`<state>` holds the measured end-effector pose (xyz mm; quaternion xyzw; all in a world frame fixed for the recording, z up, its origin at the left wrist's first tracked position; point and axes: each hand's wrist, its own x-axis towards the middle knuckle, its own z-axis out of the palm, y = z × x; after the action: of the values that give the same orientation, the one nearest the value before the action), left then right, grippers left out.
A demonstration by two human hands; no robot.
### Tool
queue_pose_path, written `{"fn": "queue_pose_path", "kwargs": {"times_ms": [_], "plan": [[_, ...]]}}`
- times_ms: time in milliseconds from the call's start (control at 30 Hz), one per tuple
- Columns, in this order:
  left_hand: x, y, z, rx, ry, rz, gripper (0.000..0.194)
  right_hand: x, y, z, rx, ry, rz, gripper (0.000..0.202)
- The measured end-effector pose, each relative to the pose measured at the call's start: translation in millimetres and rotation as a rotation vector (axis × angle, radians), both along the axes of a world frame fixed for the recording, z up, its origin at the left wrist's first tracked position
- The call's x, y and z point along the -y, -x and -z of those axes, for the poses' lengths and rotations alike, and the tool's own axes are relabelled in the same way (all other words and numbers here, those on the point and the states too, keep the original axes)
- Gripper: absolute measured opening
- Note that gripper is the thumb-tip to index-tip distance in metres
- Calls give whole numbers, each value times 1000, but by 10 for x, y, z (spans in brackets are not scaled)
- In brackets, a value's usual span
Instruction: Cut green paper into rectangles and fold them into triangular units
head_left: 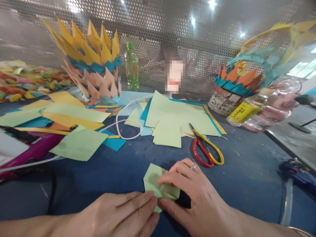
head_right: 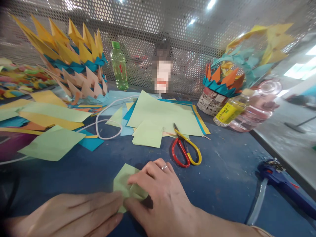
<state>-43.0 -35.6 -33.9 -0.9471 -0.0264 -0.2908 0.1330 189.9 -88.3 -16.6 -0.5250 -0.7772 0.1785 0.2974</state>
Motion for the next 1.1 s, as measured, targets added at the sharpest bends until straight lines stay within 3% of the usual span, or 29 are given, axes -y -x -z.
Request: {"fn": "queue_pose_path", "kwargs": {"times_ms": [233, 500, 700, 867, 1100], "plan": [[-42, 18, -46, -43, -40, 35, 35, 17, -23, 31, 100, -235, -121, 12], [-48, 79, -28, -65, 36, 57, 40, 26, -48, 29, 220, -360, -186, 18], [-35, -8, -81, -28, 65, 17, 36, 12, -55, 42, 206, -307, -179, 18], [-22, -143, -94, 97, 102, -16, 21, 37, -53, 27, 168, -250, -173, 17], [9, -160, -58, 104, 112, -23, 23, 12, -34, 34, 36, -74, -104, 10]]}}
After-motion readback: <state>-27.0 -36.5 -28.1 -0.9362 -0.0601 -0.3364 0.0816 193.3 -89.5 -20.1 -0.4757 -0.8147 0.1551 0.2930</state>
